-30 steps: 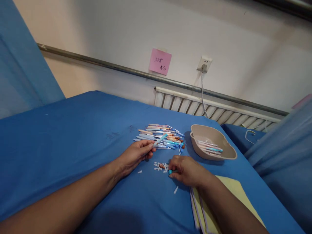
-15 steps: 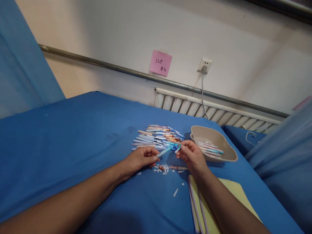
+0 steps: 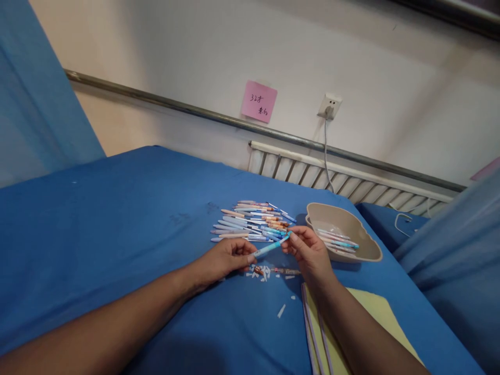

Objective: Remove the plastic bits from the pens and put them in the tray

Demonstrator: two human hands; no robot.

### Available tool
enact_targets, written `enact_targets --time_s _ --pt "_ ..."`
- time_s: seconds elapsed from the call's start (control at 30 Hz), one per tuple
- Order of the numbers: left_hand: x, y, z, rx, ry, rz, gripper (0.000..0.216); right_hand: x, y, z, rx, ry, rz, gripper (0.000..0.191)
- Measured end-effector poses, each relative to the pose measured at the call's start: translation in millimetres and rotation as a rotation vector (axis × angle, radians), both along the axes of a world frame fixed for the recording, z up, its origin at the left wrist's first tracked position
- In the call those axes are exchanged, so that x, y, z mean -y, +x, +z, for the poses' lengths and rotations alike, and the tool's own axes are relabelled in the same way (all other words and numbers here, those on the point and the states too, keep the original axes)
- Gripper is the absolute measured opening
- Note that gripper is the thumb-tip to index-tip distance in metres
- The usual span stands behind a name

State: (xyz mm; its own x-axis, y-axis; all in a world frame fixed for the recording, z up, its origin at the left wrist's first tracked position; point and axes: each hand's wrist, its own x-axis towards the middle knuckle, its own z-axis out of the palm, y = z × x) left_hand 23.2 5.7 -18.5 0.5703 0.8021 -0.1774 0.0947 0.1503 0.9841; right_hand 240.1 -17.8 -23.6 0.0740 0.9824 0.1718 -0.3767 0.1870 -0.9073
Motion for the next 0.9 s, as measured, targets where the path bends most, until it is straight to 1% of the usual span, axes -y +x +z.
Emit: enact_targets --time_s 0.17,0.5,0.7,0.9 --pt "1.4 1.3 1.0 0.012 -0.023 0.029 0.038 0.2 1.4 -2.7 0.065 0.042 -0.026 0.018" --pt "2.7 0.7 3.8 0.013 -0.055 0.055 0.041 0.6 2.2 -7.0 0.121 0.048 -0.048 0.017" --pt "2.3 0.7 1.0 0.020 -0.047 0.033 0.040 -0.4 2.5 -7.9 0.114 0.054 -0.020 0.017" --pt "0.8 -0.5 -1.2 -0.001 -0.017 0.000 0.037 0.5 2.0 -6.7 0.120 0.054 -0.026 0.019"
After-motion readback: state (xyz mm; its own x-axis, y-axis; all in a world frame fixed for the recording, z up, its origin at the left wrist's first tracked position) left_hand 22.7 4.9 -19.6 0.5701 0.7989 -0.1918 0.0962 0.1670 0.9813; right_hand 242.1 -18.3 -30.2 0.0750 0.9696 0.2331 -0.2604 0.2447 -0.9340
